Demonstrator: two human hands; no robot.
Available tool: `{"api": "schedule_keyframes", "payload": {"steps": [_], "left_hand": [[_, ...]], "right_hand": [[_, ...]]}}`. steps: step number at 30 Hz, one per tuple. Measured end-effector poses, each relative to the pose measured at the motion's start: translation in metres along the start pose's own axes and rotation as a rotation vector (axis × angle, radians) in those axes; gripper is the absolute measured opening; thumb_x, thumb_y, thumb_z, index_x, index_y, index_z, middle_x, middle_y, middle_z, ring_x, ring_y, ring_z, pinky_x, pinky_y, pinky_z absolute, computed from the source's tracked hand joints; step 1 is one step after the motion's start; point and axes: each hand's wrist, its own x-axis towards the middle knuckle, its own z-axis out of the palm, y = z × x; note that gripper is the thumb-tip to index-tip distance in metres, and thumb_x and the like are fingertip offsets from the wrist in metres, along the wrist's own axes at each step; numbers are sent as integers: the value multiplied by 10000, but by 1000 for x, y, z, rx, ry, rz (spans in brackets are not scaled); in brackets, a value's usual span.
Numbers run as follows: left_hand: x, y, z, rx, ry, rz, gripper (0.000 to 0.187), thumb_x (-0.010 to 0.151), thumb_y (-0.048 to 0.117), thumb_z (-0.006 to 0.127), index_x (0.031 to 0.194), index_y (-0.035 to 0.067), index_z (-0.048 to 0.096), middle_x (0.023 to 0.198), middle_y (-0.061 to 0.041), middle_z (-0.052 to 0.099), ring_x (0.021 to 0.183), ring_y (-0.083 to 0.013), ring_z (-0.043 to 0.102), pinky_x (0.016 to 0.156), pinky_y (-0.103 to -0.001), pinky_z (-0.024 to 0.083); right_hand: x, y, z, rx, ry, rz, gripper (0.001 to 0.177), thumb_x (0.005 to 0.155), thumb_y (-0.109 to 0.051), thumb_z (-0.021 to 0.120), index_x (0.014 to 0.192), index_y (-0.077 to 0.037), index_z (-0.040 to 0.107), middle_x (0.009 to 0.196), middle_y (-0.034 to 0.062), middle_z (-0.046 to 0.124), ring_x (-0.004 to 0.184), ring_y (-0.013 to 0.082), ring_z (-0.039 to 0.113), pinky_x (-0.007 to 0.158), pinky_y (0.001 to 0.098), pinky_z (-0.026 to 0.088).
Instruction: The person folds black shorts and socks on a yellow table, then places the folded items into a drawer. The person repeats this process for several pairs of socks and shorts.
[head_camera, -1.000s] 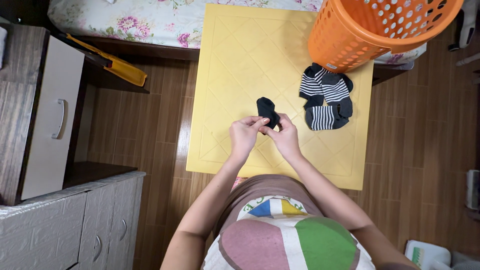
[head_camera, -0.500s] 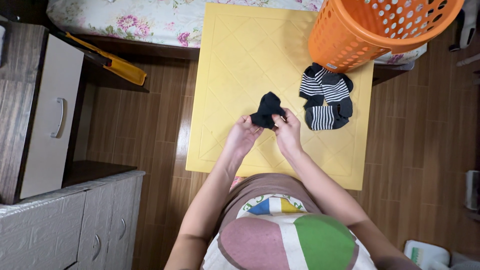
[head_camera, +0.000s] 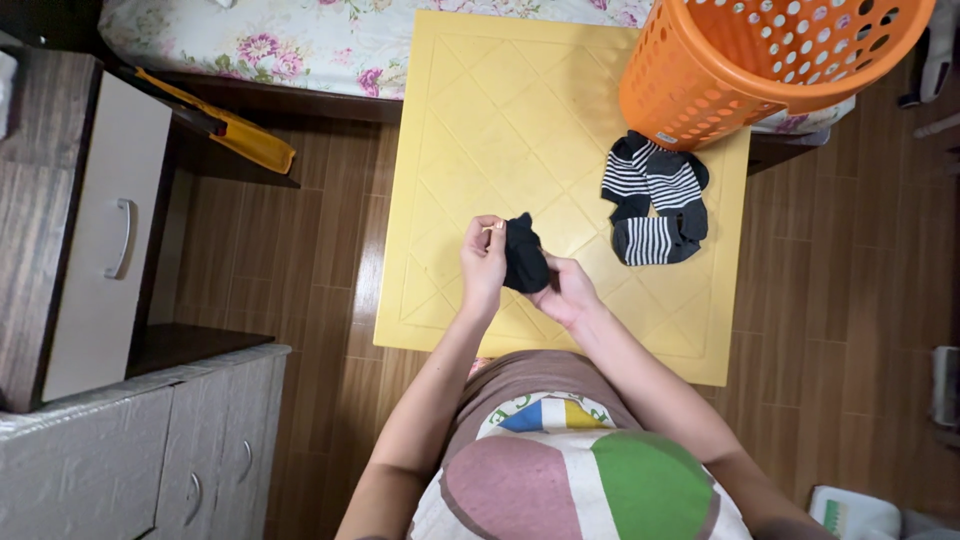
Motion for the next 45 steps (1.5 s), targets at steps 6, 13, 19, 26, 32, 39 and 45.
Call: {"api": "schedule_keyframes", "payload": {"steps": [6, 13, 19, 26, 32, 39, 45], "left_hand": [[-2, -9, -11, -227, -224, -292, 73, 1048, 151, 599, 1028, 82, 614, 778, 2, 665, 662, -76, 625, 579, -230, 485], [10, -7, -11, -93, -251, -277, 238, 1092, 250, 500, 1164, 78, 648, 961, -15, 674, 873, -73, 646, 775, -220, 535], [-33, 28, -7, 337, -145, 171, 177, 995, 114, 656, 1153, 35, 653, 982, -59, 688, 884, -123, 649, 784, -258, 545], [-49, 61, 9, 937, -90, 829, 237, 873, 106, 820, 1045, 7, 690, 939, -130, 721, 808, -270, 706, 682, -342, 574], [-53, 71, 6, 1127, -156, 1033, 164, 885, 45, 786, 998, 11, 673, 889, -118, 683, 753, -273, 697, 670, -365, 558], [-59, 65, 8, 960, -195, 835, 203, 801, 53, 816, 924, 78, 657, 816, -64, 656, 757, -237, 668, 684, -375, 534], [-27, 53, -14, 256, -254, 25, 480, 792, 101, 819, 1200, 31, 573, 1092, 11, 676, 954, -94, 684, 813, -272, 601]], "right_hand": [[-13, -14, -10, -236, -424, 91, 330, 1109, -129, 607, 1339, 108, 596, 1212, 151, 679, 1064, 202, 670, 950, 339, 541], [-19, -11, 1, -277, -301, -105, 370, 1020, -54, 590, 1363, 81, 559, 1327, 135, 662, 1245, 222, 627, 1138, 391, 452], [-16, -23, 25, -193, -147, -370, 374, 1047, -79, 536, 1398, 48, 544, 1359, 135, 634, 1257, 235, 619, 1111, 381, 475], [-20, -14, 44, -104, -202, -331, 327, 1057, -123, 521, 1347, 21, 570, 1325, 147, 662, 1137, 215, 640, 967, 340, 499], [-1, -14, 16, -104, -219, -328, 94, 1077, -18, 564, 1149, 37, 588, 1156, 135, 657, 1070, 236, 648, 993, 368, 539], [11, -15, -5, -170, 4, -326, 159, 1001, 58, 528, 1122, 9, 620, 999, 62, 686, 884, 130, 683, 822, 255, 569], [3, -11, -4, -509, -19, -141, 198, 980, 32, 597, 1163, 0, 667, 961, 20, 709, 747, 67, 621, 615, 203, 484]]}}
